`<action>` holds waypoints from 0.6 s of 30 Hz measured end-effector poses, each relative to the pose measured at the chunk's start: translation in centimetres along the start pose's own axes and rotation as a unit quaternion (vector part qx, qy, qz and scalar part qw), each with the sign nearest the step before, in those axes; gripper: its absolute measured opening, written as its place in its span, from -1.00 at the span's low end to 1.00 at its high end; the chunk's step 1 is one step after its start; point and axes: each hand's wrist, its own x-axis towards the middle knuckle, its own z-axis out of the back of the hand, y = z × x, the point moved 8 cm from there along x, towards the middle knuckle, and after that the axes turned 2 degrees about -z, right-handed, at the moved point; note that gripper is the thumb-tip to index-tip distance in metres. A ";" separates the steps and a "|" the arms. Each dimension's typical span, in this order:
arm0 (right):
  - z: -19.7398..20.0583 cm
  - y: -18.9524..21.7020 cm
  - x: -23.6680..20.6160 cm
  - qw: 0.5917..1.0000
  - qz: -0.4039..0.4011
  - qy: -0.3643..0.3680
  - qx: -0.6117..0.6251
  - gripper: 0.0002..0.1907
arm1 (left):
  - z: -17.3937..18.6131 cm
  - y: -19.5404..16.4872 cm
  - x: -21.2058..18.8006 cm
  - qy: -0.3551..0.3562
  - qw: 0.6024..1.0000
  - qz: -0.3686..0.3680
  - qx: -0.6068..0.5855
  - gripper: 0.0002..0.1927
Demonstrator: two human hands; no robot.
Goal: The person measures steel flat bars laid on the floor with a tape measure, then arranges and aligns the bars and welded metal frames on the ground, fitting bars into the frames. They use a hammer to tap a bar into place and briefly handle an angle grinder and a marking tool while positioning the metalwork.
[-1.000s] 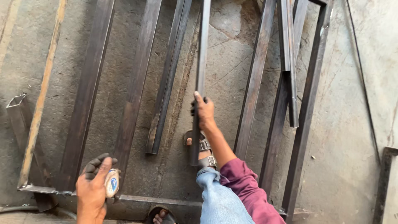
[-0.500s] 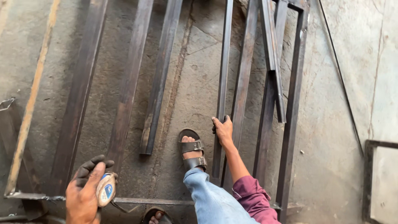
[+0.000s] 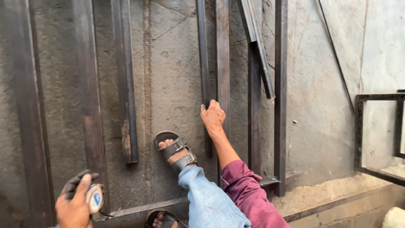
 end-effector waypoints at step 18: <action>7.3 0.9 31.3 0.935 0.075 -0.150 -0.314 -0.56 | -2.3 7.7 8.9 0.006 0.983 0.167 0.073 -0.69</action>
